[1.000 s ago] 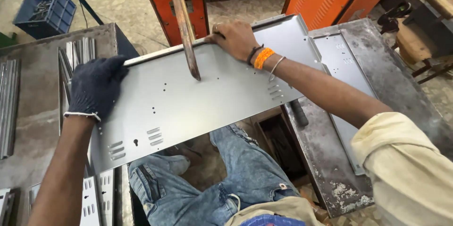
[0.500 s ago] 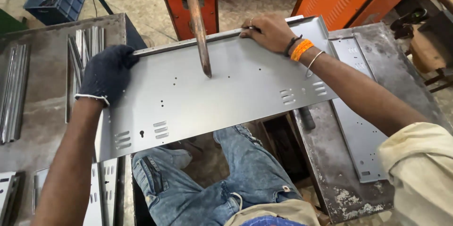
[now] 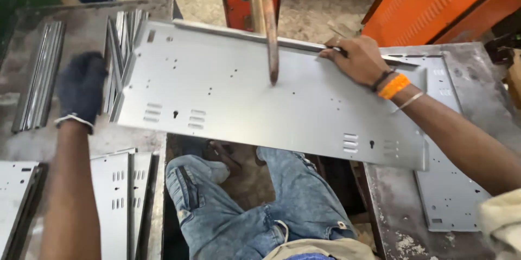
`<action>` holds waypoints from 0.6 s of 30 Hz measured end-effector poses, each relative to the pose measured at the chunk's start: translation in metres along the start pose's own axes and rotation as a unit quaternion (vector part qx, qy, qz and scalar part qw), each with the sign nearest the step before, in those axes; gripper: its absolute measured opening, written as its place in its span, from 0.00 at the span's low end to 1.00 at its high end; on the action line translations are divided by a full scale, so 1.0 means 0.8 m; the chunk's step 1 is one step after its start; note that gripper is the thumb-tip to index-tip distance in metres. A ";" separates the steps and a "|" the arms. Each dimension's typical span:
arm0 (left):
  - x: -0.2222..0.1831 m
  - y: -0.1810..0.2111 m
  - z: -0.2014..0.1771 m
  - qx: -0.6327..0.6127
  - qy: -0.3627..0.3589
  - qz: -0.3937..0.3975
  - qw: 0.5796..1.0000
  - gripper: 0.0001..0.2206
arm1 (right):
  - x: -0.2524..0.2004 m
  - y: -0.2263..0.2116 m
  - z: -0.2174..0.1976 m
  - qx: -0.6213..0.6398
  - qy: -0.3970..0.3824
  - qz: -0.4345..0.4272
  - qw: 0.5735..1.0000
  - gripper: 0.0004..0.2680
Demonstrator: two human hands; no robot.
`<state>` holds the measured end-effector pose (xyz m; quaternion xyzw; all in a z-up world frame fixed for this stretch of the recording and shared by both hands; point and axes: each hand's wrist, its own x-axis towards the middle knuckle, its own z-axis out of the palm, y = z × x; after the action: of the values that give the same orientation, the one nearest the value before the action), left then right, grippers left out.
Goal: Welding metal rails onto a flat metal panel using a spot welding machine.
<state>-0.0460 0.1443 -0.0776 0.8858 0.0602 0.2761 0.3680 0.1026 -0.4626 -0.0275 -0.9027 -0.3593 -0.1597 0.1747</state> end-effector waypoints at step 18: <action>-0.111 -0.249 0.157 0.322 -0.093 -0.170 0.926 0.13 | -0.050 -0.088 -0.013 -0.009 -0.019 0.204 0.979 0.10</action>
<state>-0.0346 0.1828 -0.3261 0.9548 0.2615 0.0909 0.1081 0.0233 -0.4428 -0.0205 -0.9614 -0.1693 -0.1072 0.1887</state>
